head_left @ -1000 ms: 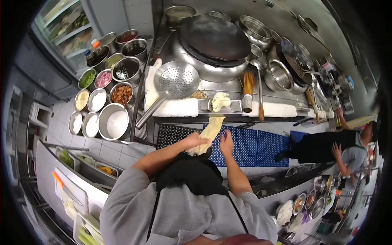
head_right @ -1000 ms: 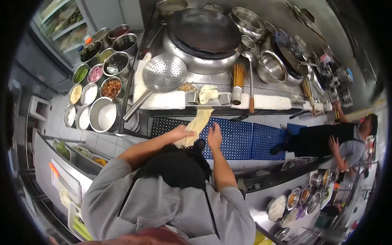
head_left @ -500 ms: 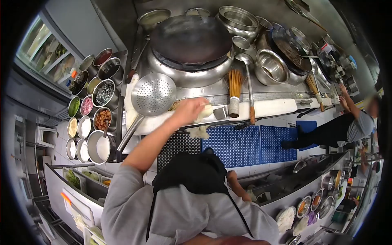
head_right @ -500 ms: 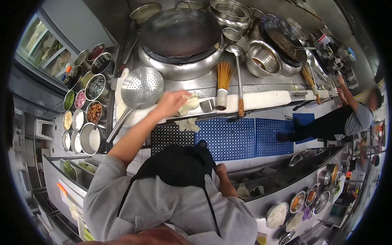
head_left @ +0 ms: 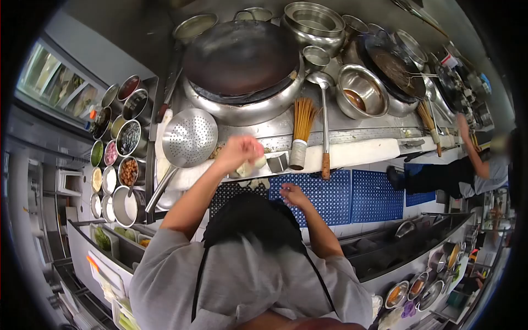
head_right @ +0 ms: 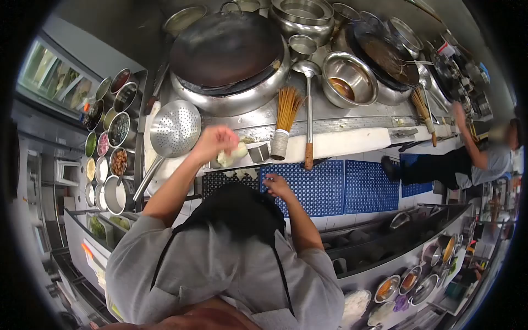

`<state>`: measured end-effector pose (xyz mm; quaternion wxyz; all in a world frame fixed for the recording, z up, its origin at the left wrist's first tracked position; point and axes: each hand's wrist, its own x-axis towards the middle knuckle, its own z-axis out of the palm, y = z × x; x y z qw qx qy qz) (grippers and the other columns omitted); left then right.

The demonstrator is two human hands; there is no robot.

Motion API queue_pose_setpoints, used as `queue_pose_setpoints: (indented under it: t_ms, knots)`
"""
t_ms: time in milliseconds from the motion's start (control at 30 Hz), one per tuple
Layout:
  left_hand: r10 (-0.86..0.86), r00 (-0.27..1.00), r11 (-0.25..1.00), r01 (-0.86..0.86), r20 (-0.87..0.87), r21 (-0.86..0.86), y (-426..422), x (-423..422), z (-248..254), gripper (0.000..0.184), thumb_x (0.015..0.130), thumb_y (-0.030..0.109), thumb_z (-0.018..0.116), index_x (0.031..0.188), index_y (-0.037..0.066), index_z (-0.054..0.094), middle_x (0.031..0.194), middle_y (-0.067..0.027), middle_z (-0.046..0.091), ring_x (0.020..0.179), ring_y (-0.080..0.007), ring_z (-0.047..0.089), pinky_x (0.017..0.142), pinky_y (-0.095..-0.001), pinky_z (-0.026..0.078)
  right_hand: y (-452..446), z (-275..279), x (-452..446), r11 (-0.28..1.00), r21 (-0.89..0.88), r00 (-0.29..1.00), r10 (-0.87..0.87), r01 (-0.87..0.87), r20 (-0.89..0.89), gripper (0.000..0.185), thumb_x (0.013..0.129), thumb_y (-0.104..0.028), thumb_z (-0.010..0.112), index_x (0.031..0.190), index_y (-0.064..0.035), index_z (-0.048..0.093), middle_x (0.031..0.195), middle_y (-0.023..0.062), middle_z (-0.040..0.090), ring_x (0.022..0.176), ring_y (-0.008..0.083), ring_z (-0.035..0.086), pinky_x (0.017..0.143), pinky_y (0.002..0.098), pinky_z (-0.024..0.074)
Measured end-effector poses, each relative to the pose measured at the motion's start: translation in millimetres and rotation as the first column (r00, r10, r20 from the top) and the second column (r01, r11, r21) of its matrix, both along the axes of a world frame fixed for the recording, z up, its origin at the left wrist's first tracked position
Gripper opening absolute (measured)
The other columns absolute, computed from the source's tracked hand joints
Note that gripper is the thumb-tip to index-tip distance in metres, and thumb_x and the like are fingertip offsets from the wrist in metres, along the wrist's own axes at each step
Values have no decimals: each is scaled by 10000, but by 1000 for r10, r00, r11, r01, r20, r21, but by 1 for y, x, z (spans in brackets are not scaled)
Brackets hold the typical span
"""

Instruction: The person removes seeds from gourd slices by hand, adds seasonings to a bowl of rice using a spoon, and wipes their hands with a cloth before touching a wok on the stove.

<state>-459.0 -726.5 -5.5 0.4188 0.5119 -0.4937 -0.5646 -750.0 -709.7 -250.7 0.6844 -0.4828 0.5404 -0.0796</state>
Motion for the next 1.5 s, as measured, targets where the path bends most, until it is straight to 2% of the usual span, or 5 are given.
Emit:
queue_pose_setpoints:
  t_ms: [500, 733, 1000, 1233, 1500]
  knots:
    - [464, 827, 752, -178, -318, 634, 109, -37, -222, 311, 999, 155, 538, 1250, -23, 587, 1106, -141, 674, 917, -246, 669, 789, -366, 559, 46, 95, 122, 959, 273, 969, 7, -76, 246, 406, 984, -453, 582, 1181, -98, 608, 817, 25, 666, 711, 137, 666, 616, 278, 544]
    - [-174, 657, 980, 42, 734, 195, 155, 20, -219, 150, 919, 202, 573, 996, 96, 646, 975, -221, 696, 900, -429, 677, 776, -561, 535, 50, 38, 86, 931, -41, 892, 333, -362, -305, 720, 839, -677, 598, 908, 26, 740, 825, 254, 699, 816, 391, 698, 739, 469, 528]
    - [-765, 480, 642, 624, 429, 446, 112, 94, -114, 481, 874, 536, 666, 872, 58, 717, 891, -153, 719, 830, -272, 690, 767, -418, 533, 58, -22, -20, 859, -356, 833, 136, -369, -536, 593, 849, -549, 651, 844, 42, 705, 695, 191, 684, 715, 330, 711, 684, 436, 541]
    - [768, 273, 505, 297, 579, -810, -61, 43, 38, 330, 859, 245, 670, 1105, 26, 678, 1131, -209, 605, 1067, -411, 583, 929, -470, 481, 111, -107, -95, 809, -106, 636, 366, -579, -679, 315, 827, -345, 708, 830, -31, 727, 753, 163, 721, 660, 301, 716, 644, 421, 577]
    - [255, 328, 934, 161, 910, -319, -123, 63, 35, 445, 938, 414, 562, 817, 20, 730, 897, -240, 706, 878, -401, 685, 804, -497, 530, 131, -85, -73, 834, -487, 855, -37, -259, -518, 284, 804, -209, 605, 997, -69, 759, 864, 191, 738, 715, 303, 730, 686, 398, 593]
